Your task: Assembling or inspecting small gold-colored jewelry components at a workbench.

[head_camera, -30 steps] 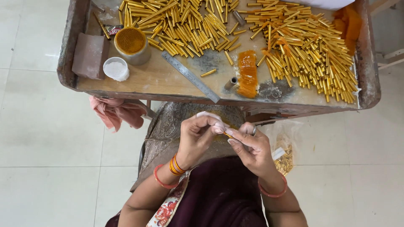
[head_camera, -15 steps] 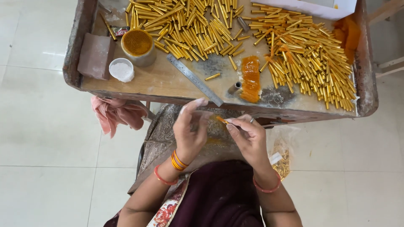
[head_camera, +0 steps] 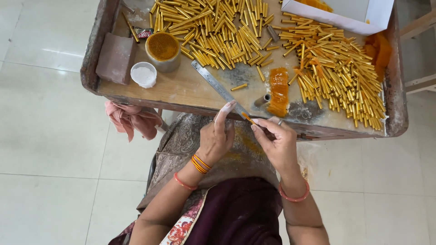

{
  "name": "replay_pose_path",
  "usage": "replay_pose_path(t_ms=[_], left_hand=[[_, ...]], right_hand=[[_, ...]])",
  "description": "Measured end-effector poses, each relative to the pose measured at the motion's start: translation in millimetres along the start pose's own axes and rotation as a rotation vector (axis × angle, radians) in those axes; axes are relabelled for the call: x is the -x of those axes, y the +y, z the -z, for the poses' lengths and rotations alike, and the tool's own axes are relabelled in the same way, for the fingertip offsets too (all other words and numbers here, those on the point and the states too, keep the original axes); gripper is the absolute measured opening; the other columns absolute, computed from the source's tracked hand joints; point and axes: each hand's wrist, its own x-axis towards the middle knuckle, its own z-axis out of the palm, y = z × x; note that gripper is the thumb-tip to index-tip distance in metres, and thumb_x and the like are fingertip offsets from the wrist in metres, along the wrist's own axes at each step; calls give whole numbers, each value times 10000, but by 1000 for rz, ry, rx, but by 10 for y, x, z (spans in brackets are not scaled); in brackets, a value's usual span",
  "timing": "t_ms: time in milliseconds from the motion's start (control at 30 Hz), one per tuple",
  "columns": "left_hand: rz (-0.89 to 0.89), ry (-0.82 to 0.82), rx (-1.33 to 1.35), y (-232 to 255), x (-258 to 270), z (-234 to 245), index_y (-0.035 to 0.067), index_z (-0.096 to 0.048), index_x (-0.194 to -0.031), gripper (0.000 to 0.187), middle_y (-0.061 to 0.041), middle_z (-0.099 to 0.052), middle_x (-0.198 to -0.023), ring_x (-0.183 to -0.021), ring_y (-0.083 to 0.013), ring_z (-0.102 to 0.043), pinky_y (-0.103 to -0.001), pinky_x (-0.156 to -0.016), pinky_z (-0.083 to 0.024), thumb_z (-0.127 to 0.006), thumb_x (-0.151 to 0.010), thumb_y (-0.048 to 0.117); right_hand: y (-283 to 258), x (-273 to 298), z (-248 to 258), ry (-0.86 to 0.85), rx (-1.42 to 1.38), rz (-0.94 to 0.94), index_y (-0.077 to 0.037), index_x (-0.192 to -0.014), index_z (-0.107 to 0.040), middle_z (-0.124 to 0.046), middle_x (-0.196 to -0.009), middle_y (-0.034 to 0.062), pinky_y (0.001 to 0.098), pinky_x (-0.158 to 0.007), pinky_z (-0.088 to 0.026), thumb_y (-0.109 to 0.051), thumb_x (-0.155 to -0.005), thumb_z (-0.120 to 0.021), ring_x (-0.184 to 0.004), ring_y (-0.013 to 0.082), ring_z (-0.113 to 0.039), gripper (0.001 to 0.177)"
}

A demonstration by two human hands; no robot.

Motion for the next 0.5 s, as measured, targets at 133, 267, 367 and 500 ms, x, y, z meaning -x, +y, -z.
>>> replay_pose_path(t_ms=[133, 267, 367, 500], left_hand=[[-15, 22, 2, 24, -36, 16, -1, -309, -1494, 718, -143, -586, -1482, -1027, -301, -733, -362, -838, -598, -689, -889, -62], [-52, 59, 4, 24, -43, 12, -3, -286, -1499, 724, -154, -579, -1477, -1140, -321, -718, -363, -906, -602, -684, -897, -68], [-66, 67, 0, 23, -47, 16, -5, -279, -1498, 725, -160, -580, -1474, -1188, -325, -708, -363, -934, -601, -681, -898, -75], [-66, 70, -6, 17, -46, -2, -8, -275, -1495, 730, -166, -584, -1469, -1197, -318, -705, -358, -935, -602, -688, -898, -76]], right_hand=[[3, -54, -33, -26, -3, 18, 14, -1104, -750, -673, -817, 18, 208, -612, -488, 6, -907, -764, -696, 43, -610, 198], [58, -64, -58, -48, 4, 5, 18, -1094, -756, -676, -798, 29, 217, -607, -491, 14, -893, -771, -683, 54, -606, 202], [64, -69, -56, -60, 3, 6, 19, -1093, -754, -689, -808, 32, 218, -606, -499, 19, -888, -766, -684, 54, -619, 205], [35, -86, -43, -71, 21, 33, 20, -1088, -752, -698, -816, 36, 219, -621, -512, 21, -882, -768, -695, 54, -636, 207]])
